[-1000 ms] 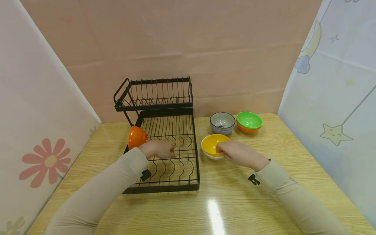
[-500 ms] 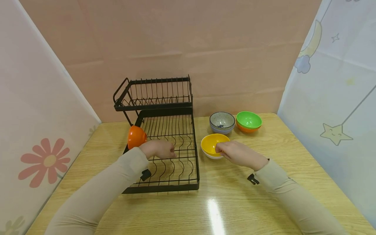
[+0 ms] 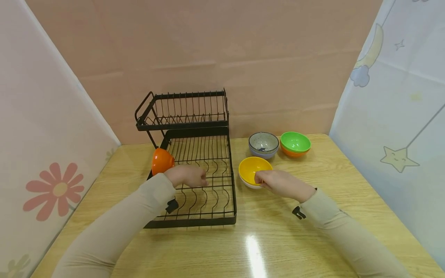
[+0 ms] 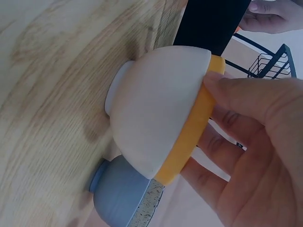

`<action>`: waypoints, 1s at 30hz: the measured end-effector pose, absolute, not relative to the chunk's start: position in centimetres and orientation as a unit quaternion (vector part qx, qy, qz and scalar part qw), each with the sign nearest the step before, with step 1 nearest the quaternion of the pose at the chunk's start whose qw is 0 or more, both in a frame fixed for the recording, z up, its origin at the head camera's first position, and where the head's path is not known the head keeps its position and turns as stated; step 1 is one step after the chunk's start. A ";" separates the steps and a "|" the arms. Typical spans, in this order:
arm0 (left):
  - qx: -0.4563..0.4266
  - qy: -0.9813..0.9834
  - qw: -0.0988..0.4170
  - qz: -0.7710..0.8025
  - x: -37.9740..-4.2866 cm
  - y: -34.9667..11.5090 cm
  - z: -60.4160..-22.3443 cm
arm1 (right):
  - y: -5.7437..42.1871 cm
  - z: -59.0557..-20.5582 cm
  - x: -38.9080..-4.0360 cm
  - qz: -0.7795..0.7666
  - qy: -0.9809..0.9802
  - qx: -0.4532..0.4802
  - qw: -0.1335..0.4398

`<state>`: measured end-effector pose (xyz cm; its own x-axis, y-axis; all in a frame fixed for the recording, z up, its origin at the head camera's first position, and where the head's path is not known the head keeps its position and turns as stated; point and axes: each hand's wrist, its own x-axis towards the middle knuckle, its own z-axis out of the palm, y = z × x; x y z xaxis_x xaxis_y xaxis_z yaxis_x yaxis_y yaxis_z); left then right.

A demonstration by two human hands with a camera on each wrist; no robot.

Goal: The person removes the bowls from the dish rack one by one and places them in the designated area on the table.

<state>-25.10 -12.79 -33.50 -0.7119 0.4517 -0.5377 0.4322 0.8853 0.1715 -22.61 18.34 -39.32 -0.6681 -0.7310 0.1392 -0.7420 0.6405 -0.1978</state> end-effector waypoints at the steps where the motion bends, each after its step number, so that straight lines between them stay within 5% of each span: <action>1: 0.239 0.925 0.294 0.015 -25.1 -12.8 -33.5 | 18.3 -39.3 -22.6 0.120 -0.905 0.407 0.023; 12: 0.237 0.925 0.297 0.022 -25.1 -12.8 -33.4 | 18.6 -38.8 -22.6 0.126 -0.904 0.407 0.021; 22: 0.240 0.925 0.293 0.022 -25.0 -12.9 -33.4 | 20.4 -37.1 -23.4 0.108 -0.910 0.342 0.210; 30: 0.240 0.926 0.292 0.021 -25.0 -13.0 -33.8 | 22.3 -37.1 -23.8 0.094 -0.938 0.261 0.209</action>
<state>-25.04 -12.98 -33.78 -0.7150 0.4560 -0.5300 0.4313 0.8843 0.1788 -23.80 22.25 -37.12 -0.7757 -0.4510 0.4415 -0.5296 0.8456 -0.0667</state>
